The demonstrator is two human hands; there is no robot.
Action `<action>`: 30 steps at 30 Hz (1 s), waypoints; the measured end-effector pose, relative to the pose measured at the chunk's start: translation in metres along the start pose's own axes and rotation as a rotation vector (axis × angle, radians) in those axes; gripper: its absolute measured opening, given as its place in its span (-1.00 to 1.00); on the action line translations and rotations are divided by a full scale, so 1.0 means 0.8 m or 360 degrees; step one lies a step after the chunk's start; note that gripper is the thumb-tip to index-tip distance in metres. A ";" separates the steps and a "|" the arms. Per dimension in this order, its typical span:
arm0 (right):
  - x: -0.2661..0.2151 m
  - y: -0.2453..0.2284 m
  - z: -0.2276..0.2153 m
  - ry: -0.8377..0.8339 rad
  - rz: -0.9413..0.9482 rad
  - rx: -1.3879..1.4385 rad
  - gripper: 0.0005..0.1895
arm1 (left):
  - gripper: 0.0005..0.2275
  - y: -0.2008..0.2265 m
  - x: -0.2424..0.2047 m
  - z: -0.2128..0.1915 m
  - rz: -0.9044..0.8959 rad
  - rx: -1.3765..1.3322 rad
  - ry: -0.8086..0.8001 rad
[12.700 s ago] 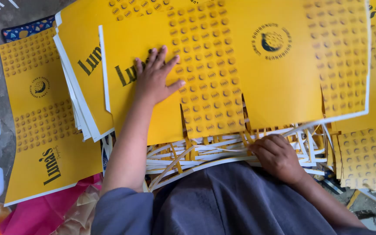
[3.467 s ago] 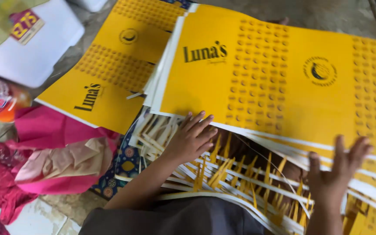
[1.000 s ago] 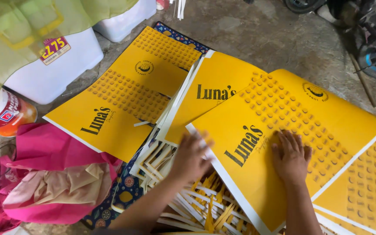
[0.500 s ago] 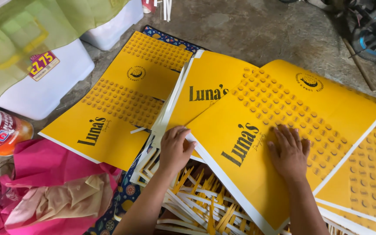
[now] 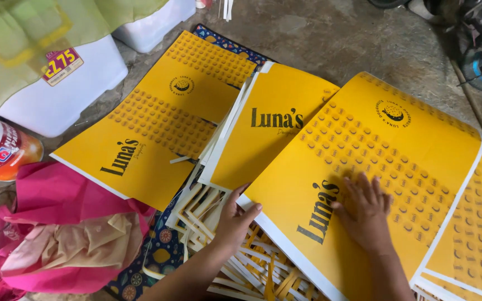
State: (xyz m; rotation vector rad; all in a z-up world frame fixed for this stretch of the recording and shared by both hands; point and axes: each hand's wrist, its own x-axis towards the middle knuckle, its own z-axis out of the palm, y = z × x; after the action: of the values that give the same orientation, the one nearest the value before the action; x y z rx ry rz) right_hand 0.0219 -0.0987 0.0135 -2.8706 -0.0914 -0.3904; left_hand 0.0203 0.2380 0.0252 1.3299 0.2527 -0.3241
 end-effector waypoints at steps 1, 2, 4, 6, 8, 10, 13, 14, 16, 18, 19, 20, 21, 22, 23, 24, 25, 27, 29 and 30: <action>0.003 -0.006 0.009 -0.0008 -0.0001 0.0004 -0.23 | -0.36 -0.005 -0.002 0.001 -0.0006 0.0001 0.0006; 0.003 -0.014 0.019 0.0016 -0.0090 -0.0064 -0.28 | -0.37 -0.010 -0.004 0.002 -0.0119 0.0025 0.0076; 0.005 -0.022 0.029 0.0038 -0.0171 -0.0125 -0.33 | -0.38 -0.027 -0.002 0.003 -0.0238 0.0058 0.0146; 0.004 -0.023 0.025 0.0026 -0.0166 -0.0129 -0.34 | -0.15 -0.050 0.005 0.006 -0.0264 0.0064 0.0289; 0.005 -0.019 0.029 0.0035 -0.0163 -0.0149 -0.33 | -0.18 -0.055 0.007 0.012 -0.0303 -0.0119 0.0315; 0.003 -0.018 0.030 0.0045 -0.0167 -0.0169 -0.32 | -0.22 -0.066 0.008 0.015 -0.0337 -0.0305 0.0347; 0.002 -0.024 0.025 -0.0010 -0.0137 -0.0148 -0.33 | -0.52 -0.083 0.008 0.015 -0.0173 -0.0472 0.0327; 0.003 -0.028 0.022 0.0013 -0.0161 -0.0141 -0.33 | -0.65 -0.086 0.007 0.014 -0.0161 -0.0587 0.0242; 0.004 -0.030 0.019 0.0029 -0.0196 -0.0125 -0.34 | -0.63 -0.083 0.003 0.012 -0.0147 -0.0705 0.0170; 0.003 -0.027 0.022 -0.0003 -0.0147 -0.0123 -0.34 | -0.79 -0.072 -0.003 0.011 0.0083 -0.0524 0.0024; 0.002 -0.030 0.024 -0.0009 -0.0153 -0.0118 -0.34 | -0.79 -0.077 -0.003 0.010 0.0082 -0.0525 0.0034; 0.001 -0.031 0.025 -0.0030 -0.0047 -0.0086 -0.33 | -0.78 -0.082 -0.002 0.010 0.0075 -0.0531 0.0094; 0.001 -0.033 0.026 -0.0051 0.0060 -0.0055 -0.32 | -0.77 -0.087 -0.001 0.011 0.0067 -0.0538 0.0154; 0.001 -0.034 0.027 -0.0054 0.0056 -0.0058 -0.32 | -0.77 -0.090 0.000 0.011 0.0066 -0.0542 0.0156; 0.001 -0.034 0.028 -0.0045 0.0062 -0.0067 -0.32 | -0.77 -0.094 0.001 0.012 0.0089 -0.0563 0.0174; -0.001 -0.034 0.029 -0.0036 0.0072 -0.0076 -0.32 | -0.77 -0.098 0.001 0.012 0.0111 -0.0581 0.0189; -0.001 -0.035 0.027 -0.0039 0.0072 -0.0079 -0.32 | -0.77 -0.097 -0.001 0.014 0.0108 -0.0583 0.0190; 0.000 -0.039 0.024 -0.0079 0.0129 -0.0048 -0.31 | -0.74 -0.094 -0.005 0.017 0.0124 -0.0630 0.0240; -0.001 -0.036 0.026 0.0047 -0.0020 -0.0128 -0.34 | -0.77 -0.094 -0.011 0.017 0.0204 -0.0669 0.0187; -0.001 -0.034 0.026 0.0177 -0.0171 -0.0210 -0.37 | -0.80 -0.094 -0.013 0.017 0.0287 -0.0710 0.0132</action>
State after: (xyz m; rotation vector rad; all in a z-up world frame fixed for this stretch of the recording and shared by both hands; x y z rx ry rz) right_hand 0.0239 -0.0675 -0.0003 -2.9739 -0.2077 -0.5968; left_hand -0.0176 0.2101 -0.0361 0.9172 0.2550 -0.0532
